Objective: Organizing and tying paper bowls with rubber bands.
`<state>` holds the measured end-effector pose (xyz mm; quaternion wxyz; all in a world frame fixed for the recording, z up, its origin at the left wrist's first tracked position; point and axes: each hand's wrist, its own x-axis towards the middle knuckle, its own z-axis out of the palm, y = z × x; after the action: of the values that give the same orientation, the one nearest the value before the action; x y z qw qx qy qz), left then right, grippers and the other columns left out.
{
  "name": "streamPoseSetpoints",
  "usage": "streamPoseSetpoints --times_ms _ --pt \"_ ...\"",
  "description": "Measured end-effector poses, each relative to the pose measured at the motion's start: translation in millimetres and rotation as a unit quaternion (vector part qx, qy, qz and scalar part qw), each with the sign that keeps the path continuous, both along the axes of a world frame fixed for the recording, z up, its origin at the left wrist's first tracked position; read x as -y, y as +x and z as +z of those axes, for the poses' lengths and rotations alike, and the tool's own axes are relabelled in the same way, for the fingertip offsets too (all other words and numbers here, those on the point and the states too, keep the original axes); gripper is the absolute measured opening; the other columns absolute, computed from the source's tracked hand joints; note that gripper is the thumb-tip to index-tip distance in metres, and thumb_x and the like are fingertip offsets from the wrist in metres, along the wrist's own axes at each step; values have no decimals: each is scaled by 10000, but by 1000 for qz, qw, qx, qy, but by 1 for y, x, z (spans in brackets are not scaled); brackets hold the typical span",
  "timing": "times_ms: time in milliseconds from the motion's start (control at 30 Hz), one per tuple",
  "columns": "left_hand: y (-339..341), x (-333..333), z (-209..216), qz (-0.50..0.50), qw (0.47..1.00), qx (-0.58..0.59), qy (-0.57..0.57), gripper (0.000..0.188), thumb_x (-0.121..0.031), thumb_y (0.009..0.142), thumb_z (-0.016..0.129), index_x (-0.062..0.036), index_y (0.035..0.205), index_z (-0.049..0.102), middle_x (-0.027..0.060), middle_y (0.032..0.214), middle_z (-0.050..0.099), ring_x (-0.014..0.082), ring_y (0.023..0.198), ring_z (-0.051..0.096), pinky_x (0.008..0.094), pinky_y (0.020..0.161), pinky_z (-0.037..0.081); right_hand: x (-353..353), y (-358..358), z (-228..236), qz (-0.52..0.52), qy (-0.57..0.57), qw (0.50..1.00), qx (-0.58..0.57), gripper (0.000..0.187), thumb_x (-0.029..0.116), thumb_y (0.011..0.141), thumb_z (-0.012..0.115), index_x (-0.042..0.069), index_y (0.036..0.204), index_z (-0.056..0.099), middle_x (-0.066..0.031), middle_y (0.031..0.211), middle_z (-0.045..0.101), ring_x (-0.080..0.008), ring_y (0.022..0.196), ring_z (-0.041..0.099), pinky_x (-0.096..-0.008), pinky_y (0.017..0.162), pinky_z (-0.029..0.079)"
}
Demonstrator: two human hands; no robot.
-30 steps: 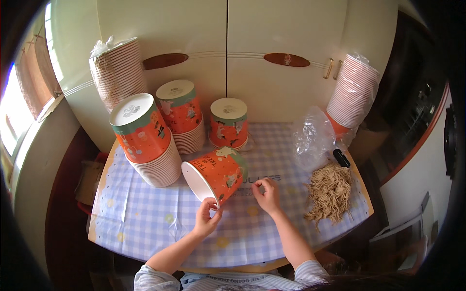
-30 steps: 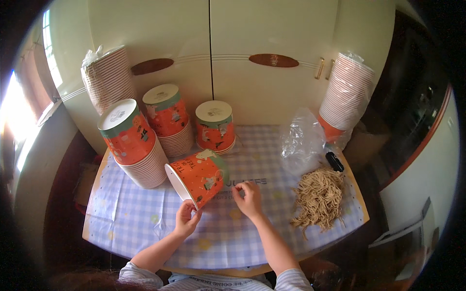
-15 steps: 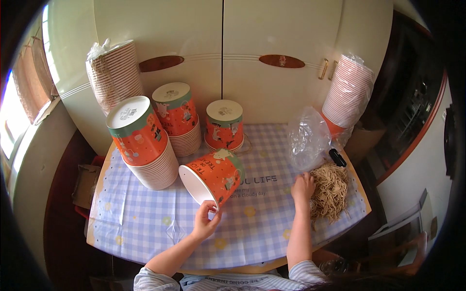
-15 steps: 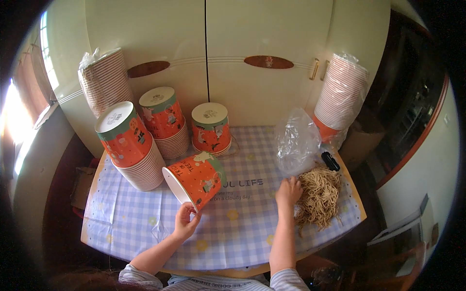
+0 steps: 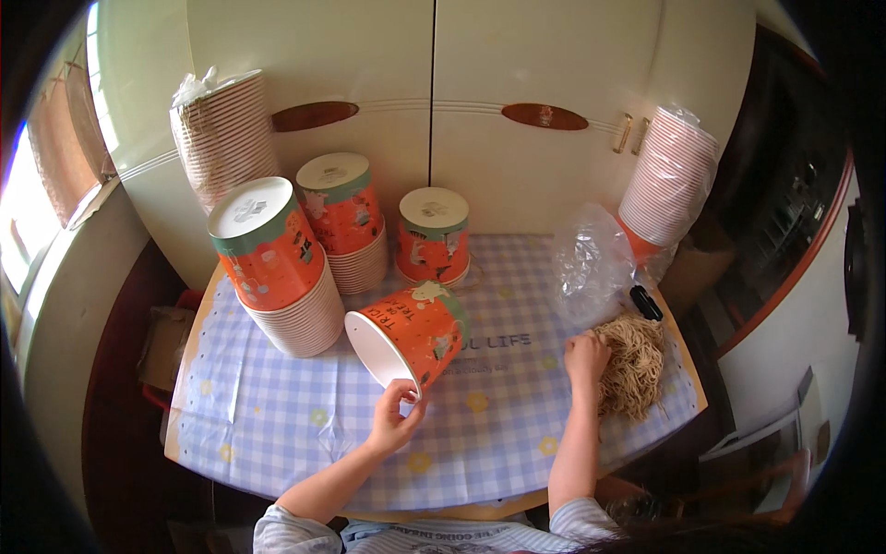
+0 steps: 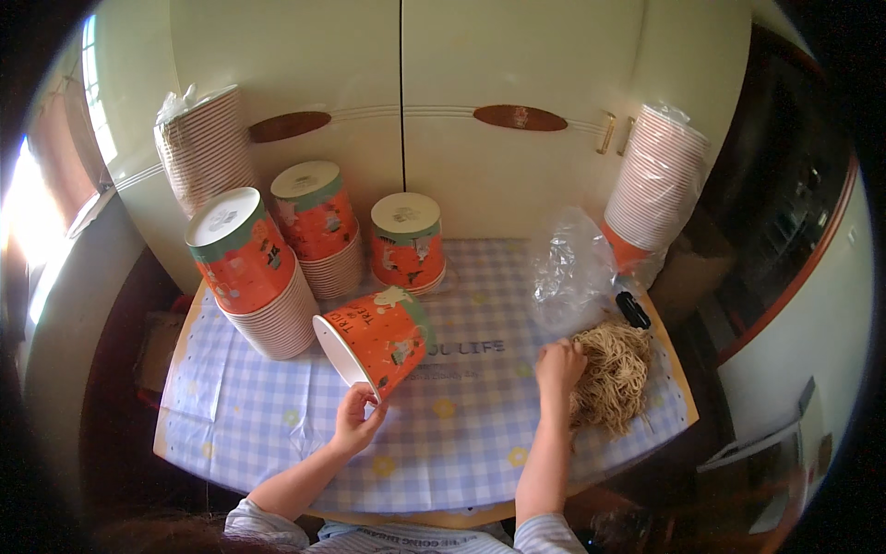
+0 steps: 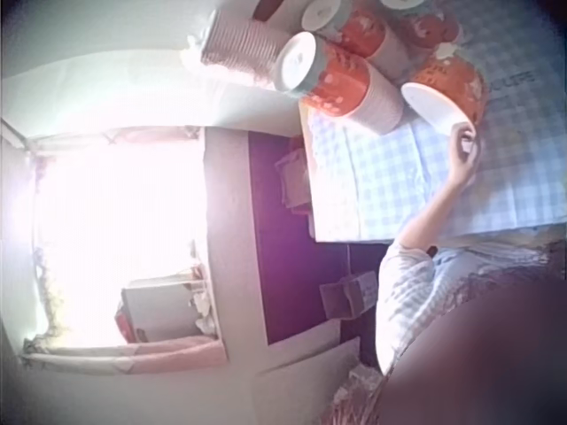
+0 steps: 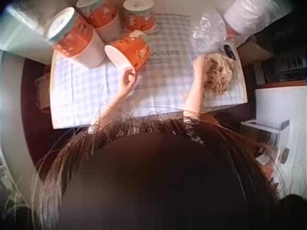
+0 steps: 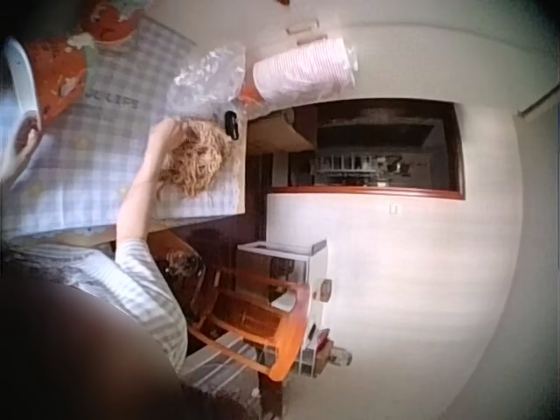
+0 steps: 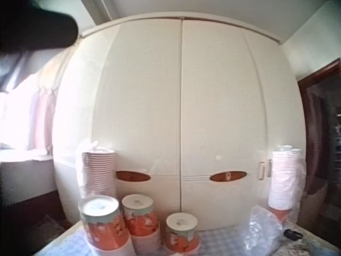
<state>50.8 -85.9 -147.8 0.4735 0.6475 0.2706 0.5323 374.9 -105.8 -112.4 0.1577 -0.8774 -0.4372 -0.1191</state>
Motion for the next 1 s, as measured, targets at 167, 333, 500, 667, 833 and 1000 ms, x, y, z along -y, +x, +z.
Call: streamPoseSetpoints --times_ms 167,333,500,667,833,1000 --pt "-1 0 0 7 1000 -4 0 225 45 748 587 -40 941 506 40 899 517 110 791 497 230 702 412 -8 -44 12 150 113 982 13 76 156 729 623 114 760 679 -57 784 613 -244 818 537 -384 732 401" --pt "-3 0 1 11 1000 -15 7 231 40 746 592 -40 945 506 35 898 517 111 783 494 232 699 416 -14 -97 8 310 165 863 -363 104 95 760 633 39 848 638 -53 738 625 -175 673 597 -293 607 469" --pt "-3 -1 -1 23 1000 -9 2 226 36 749 587 -34 948 506 34 900 515 113 785 494 234 692 420 -12 -131 -10 332 113 584 -732 179 72 835 574 26 1008 565 -39 861 592 -127 699 584 -261 617 486" --pt "-5 -6 -1 34 999 6 4 225 39 750 580 -30 951 507 41 906 518 117 793 497 235 693 420 -18 -120 -19 321 104 648 -683 130 97 827 579 51 946 605 -48 889 605 -184 711 612 -271 629 486" --pt "-7 -7 2 38 999 13 -1 219 42 751 580 -26 946 508 47 910 523 118 801 504 235 695 420 -14 -115 -19 324 52 920 -216 126 166 754 625 115 868 639 -50 878 575 -243 749 588 -328 620 484" --pt "-7 -7 3 41 999 9 3 212 40 753 581 -23 942 510 50 911 528 118 801 507 233 689 423 -10 -124 -8 347 76 933 -65 124 184 708 644 134 821 636 -39 886 533 -244 849 534 -364 658 461"
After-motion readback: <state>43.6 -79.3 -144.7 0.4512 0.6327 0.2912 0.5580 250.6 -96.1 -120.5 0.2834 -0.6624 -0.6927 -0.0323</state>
